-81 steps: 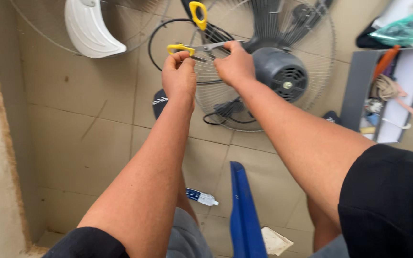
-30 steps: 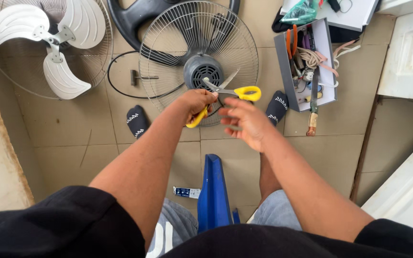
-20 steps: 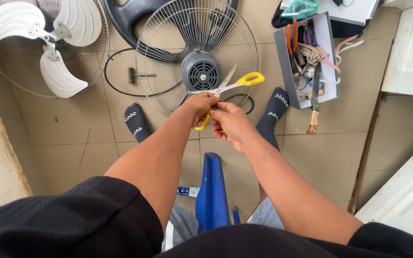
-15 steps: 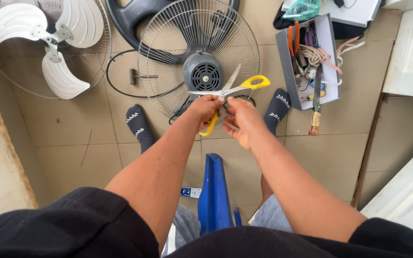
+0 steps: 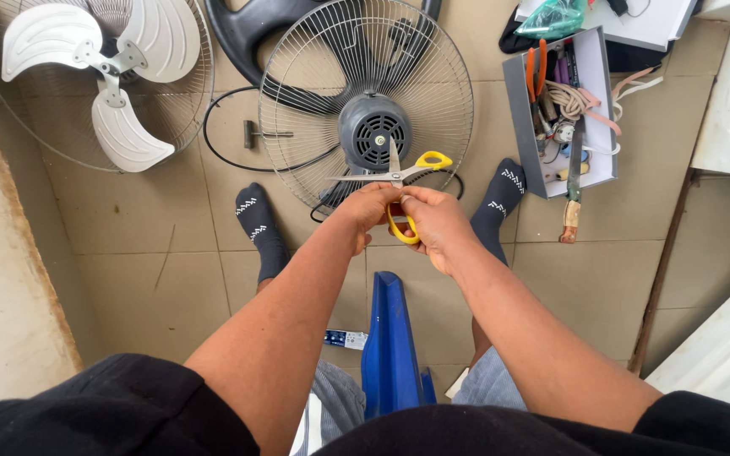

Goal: The person uses yellow-handled scissors to pry and loosen a screw on the central hub of a standing fan. They then switch to a socket wrench to unscrew the fastener and remove the front wire cage from the fan assembly.

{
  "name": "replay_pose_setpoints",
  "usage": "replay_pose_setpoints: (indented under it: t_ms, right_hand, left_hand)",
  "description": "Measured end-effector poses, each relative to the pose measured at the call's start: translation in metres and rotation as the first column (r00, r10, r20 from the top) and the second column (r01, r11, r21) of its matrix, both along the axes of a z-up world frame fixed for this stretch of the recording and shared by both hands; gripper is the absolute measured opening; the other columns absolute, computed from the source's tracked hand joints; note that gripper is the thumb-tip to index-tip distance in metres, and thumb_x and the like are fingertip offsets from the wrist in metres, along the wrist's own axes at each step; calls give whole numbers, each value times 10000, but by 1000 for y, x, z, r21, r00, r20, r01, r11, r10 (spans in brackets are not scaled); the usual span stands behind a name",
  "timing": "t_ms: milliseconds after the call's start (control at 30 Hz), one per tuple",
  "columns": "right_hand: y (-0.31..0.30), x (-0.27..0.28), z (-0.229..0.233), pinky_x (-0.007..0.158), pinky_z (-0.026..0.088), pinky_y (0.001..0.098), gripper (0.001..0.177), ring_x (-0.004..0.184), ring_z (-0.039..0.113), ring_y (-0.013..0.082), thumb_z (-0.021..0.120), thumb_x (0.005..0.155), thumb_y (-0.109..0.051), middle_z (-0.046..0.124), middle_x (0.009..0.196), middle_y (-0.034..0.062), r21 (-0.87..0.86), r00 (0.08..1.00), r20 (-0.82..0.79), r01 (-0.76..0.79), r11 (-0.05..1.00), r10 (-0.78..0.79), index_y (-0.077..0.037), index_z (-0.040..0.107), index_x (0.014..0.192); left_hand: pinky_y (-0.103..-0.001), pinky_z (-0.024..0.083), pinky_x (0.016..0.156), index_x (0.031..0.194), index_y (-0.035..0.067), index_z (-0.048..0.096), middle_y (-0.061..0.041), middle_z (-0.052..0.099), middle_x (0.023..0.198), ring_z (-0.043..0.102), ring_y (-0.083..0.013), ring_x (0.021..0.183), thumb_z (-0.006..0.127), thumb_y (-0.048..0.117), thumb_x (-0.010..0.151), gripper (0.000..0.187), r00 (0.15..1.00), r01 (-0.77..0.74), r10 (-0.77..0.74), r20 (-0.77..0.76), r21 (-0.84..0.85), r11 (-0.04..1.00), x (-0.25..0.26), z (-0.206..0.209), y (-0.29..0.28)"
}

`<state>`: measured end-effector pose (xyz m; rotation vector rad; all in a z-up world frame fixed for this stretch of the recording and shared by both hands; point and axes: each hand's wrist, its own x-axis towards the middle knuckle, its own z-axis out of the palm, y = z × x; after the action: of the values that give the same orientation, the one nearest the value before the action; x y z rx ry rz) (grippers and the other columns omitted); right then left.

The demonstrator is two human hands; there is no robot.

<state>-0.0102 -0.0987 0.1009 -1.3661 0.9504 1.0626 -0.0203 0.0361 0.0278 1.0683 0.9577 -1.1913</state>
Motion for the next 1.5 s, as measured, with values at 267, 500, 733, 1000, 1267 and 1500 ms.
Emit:
replay_pose_setpoints:
  t_ms: [267,500,733,1000,1267,1500]
  right_hand:
    - [0,7,0,576,474,252,297,590,512,49,549,993,-176,685,889,-28,-87,993,-9,-119,989,119,-140,748,1211]
    - [6,8,7,586,484,270,300,581,503,45,555,983,-177,712,931,-32,-97,991,-18,-132,986,131,-140,738,1217]
    - [6,9,1,601,497,267,317,600,556,52,567,976,-183,695,923,-25,-123,990,-36,-136,983,133,-163,722,1252]
    - [4,2,-1,611,517,274,330,601,512,49,581,973,-180,710,929,-38,-129,992,-41,-121,984,116,-155,710,1276]
    - [3,4,-2,629,529,274,336,613,530,46,574,982,-190,688,928,-24,-134,989,-43,-146,980,142,-163,721,1283]
    - [4,4,-2,630,544,285,347,607,534,59,574,967,-161,713,957,-19,-133,990,-47,-135,982,129,-165,690,1294]
  left_hand:
    - [-542,325,1001,1082,216,701,32,721,1046,647,-166,1077,619,370,912,244,996,-59,62,-71,46,997,5,15,-3]
    - [-521,345,971,1058,219,701,30,709,1010,631,-164,1021,632,338,900,210,997,-64,68,-44,85,994,0,10,-2]
    - [-535,336,976,1039,204,705,29,713,1002,658,-159,1011,647,317,899,189,997,-51,56,-61,91,995,2,0,1]
    - [-542,336,1002,1054,222,708,46,689,1035,629,-155,1021,635,332,931,181,996,-40,45,-75,64,997,-3,-4,-2]
    - [-527,348,994,1053,236,709,45,698,1035,639,-147,1025,628,328,942,166,996,-26,33,-80,83,996,2,4,-1]
    - [-528,335,1003,1057,234,713,55,699,1025,644,-135,1041,628,318,938,169,995,-42,47,-90,56,998,1,4,0]
